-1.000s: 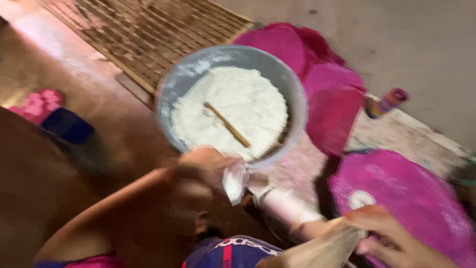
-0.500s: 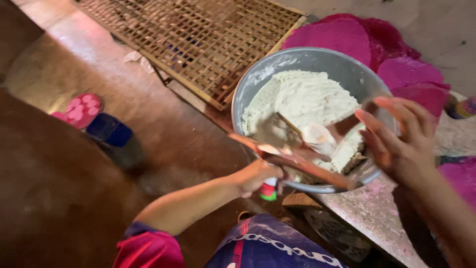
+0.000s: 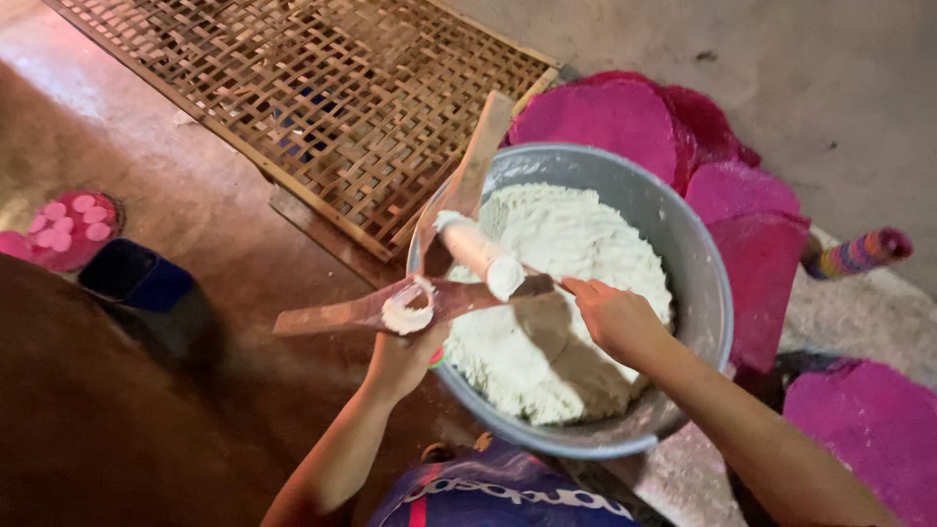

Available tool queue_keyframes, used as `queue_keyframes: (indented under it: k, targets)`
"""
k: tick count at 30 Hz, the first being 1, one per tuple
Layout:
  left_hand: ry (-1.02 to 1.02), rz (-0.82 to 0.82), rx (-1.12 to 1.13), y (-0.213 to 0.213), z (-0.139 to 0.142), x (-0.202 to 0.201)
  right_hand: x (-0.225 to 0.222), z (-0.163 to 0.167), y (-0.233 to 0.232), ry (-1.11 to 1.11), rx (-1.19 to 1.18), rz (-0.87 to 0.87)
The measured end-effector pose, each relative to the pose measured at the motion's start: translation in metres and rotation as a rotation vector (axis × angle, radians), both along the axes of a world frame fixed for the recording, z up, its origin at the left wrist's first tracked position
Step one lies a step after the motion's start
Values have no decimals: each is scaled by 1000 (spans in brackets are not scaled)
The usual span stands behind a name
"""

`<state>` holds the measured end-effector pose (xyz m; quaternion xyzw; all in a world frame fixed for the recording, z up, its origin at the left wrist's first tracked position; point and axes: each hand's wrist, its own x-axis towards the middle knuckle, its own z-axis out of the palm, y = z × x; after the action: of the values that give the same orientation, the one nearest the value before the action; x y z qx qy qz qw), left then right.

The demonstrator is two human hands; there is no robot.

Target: The person presses dough through a wooden hand-held noodle press over a large basin, extruding strands into round nests onto a pink tray, reloading the press with dough between presses. They arrange the nests, cover a filled tray with a woven bamboo lid, and place small colored markers on the lid.

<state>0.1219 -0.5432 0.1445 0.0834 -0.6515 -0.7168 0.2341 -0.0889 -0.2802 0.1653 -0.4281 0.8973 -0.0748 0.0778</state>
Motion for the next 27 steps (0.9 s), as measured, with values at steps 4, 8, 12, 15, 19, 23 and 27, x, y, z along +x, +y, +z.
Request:
queue_keyframes:
  k: [4,8,12,15,19,23,27]
  targets:
    - [62,27,-47,-16,-6,-3,-14,-3,-44,123,-228,62]
    - [-3,94,-41,-61,-15,9,-7,15,-94,106,-157,160]
    - [-125,209,-203,-149,-27,47,-24,46,-78,-42,-388,291]
    - [-88,261,-219,-230,-44,81,-18,34,-74,81,-196,-481]
    - [-105,351,-272,-365,-64,137,28,-2,-133,-53,-33,-645]
    - [-212,467,-233,-494,-74,182,68,3,-203,-93,-119,-710]
    - [-135,595,-254,-605,-68,191,73,-7,-289,-88,-225,-739]
